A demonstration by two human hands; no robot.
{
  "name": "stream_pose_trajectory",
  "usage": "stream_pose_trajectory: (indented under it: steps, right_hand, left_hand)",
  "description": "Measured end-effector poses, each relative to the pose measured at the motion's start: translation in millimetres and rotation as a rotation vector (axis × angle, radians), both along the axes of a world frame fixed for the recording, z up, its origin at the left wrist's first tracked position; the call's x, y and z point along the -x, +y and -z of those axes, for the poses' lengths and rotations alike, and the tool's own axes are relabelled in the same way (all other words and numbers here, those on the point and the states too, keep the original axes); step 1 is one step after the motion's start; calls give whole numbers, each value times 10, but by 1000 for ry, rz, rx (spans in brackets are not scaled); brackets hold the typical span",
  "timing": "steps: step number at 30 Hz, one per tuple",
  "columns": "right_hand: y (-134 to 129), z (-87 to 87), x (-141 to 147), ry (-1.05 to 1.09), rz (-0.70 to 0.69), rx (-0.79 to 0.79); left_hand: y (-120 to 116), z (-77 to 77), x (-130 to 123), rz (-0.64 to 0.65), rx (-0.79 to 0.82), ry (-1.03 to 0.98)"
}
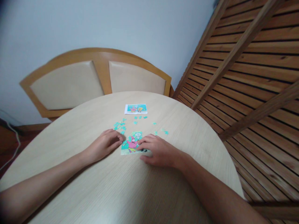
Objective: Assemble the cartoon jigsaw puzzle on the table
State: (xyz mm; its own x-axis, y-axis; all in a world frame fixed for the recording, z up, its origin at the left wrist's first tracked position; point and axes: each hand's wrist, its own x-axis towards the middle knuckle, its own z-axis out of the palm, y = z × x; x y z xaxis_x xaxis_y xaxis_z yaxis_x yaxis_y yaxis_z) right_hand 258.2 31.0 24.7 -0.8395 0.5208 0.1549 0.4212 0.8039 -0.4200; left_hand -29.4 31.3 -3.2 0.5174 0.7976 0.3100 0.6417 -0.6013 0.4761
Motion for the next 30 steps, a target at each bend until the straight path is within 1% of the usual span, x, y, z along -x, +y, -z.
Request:
stream_pose_trajectory:
  steps: [4, 8, 11, 14, 17, 22, 27, 30]
  right_hand:
    - [2, -4, 5, -7, 4, -2]
    - [12, 22, -4, 9, 5, -2]
    - [13, 40, 6, 33, 1, 7]
    - [5, 63, 41, 46, 39, 1]
    - [-11, 98, 76, 68, 86, -25]
    - [-26, 119, 69, 53, 10, -36]
    - [16, 47, 15, 68, -76, -65]
    - [59, 16, -28, 73, -80, -79]
  left_hand:
    - [-40, -12, -32, 22, -40, 7]
    - [-92, -54, -72, 112, -126, 65]
    - [-117, -69, -110, 190, -145, 62]
    - [-134, -85, -141, 266, -159, 68]
    - [-146, -117, -148, 288, -165, 57]
    - [-152, -144, -112, 341, -145, 57]
    - [-146, -102, -103, 356, -125, 94]
    - [-149, -83, -107, 363, -130, 99]
